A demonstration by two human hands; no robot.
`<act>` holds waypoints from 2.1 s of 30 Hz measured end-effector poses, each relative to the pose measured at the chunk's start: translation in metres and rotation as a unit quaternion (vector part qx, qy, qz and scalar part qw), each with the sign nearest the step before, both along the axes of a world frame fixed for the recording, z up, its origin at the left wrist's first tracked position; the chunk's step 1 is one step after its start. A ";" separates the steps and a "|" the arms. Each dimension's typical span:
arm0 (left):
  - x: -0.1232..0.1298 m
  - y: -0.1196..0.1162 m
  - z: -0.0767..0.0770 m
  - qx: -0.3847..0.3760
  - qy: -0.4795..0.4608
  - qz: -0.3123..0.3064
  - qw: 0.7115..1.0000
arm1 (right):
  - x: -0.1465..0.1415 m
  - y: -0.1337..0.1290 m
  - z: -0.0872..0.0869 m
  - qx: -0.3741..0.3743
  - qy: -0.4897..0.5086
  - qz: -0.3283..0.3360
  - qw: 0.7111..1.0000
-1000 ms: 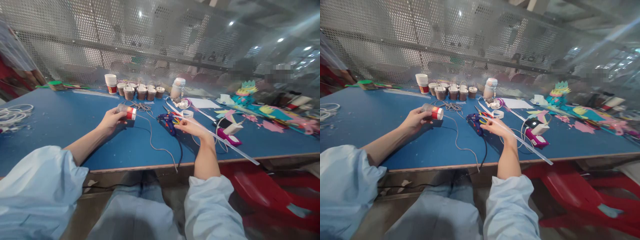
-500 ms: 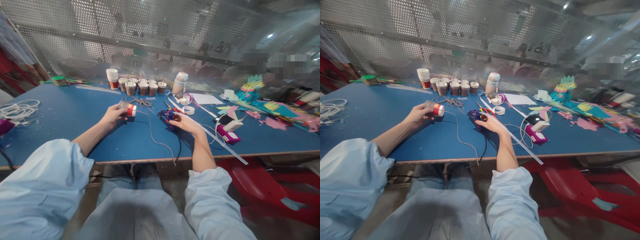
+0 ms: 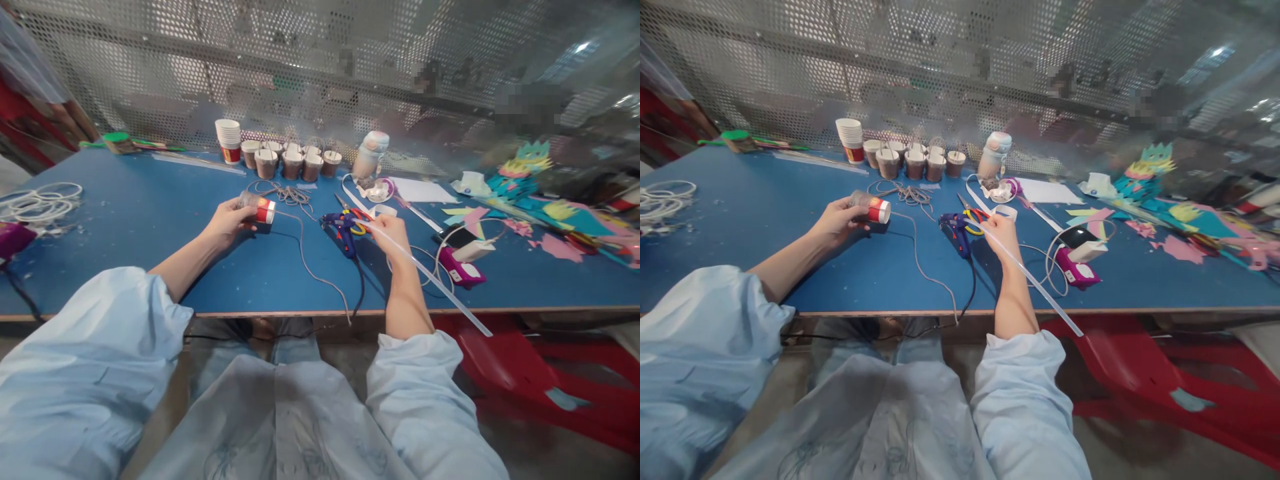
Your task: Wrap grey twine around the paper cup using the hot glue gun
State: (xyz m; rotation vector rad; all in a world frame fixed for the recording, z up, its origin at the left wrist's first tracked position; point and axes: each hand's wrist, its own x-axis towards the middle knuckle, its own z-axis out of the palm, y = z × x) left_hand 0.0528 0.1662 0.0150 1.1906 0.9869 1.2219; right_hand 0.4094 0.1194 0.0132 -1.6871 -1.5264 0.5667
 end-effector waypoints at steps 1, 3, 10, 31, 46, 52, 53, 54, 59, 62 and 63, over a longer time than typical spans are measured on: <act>0.001 -0.001 0.000 -0.001 0.001 -0.004 1.000 | -0.001 0.002 -0.002 0.007 0.004 -0.010 1.000; 0.004 -0.003 -0.001 -0.003 0.002 -0.014 1.000 | -0.005 0.005 -0.006 0.028 0.014 -0.033 0.999; 0.012 -0.006 -0.010 -0.034 0.005 -0.053 0.998 | -0.014 0.008 -0.008 0.018 0.059 0.007 0.998; 0.014 -0.008 -0.014 -0.041 0.016 -0.082 0.996 | -0.017 -0.008 0.001 -0.047 -0.008 0.201 0.978; 0.016 -0.014 -0.012 -0.041 0.019 -0.093 0.995 | -0.041 -0.004 -0.009 -0.052 -0.015 0.079 0.995; 0.021 -0.025 -0.006 -0.044 0.045 -0.109 0.992 | -0.041 -0.006 -0.007 -0.056 -0.001 0.028 0.998; 0.022 -0.027 -0.005 -0.044 0.054 -0.108 0.992 | -0.039 -0.006 -0.006 -0.054 0.008 0.016 0.998; 0.022 -0.029 -0.004 -0.045 0.061 -0.108 0.991 | -0.037 -0.006 -0.003 -0.051 0.017 0.007 0.999; 0.023 -0.031 -0.006 -0.052 0.088 -0.113 0.988 | -0.030 -0.003 0.037 0.047 0.131 -0.054 0.989; 0.023 -0.030 -0.008 -0.045 0.103 -0.104 0.988 | -0.034 -0.005 0.078 0.172 0.187 -0.054 0.966; 0.023 -0.030 -0.008 -0.041 0.108 -0.101 0.988 | -0.037 -0.005 0.091 0.210 0.213 -0.049 0.953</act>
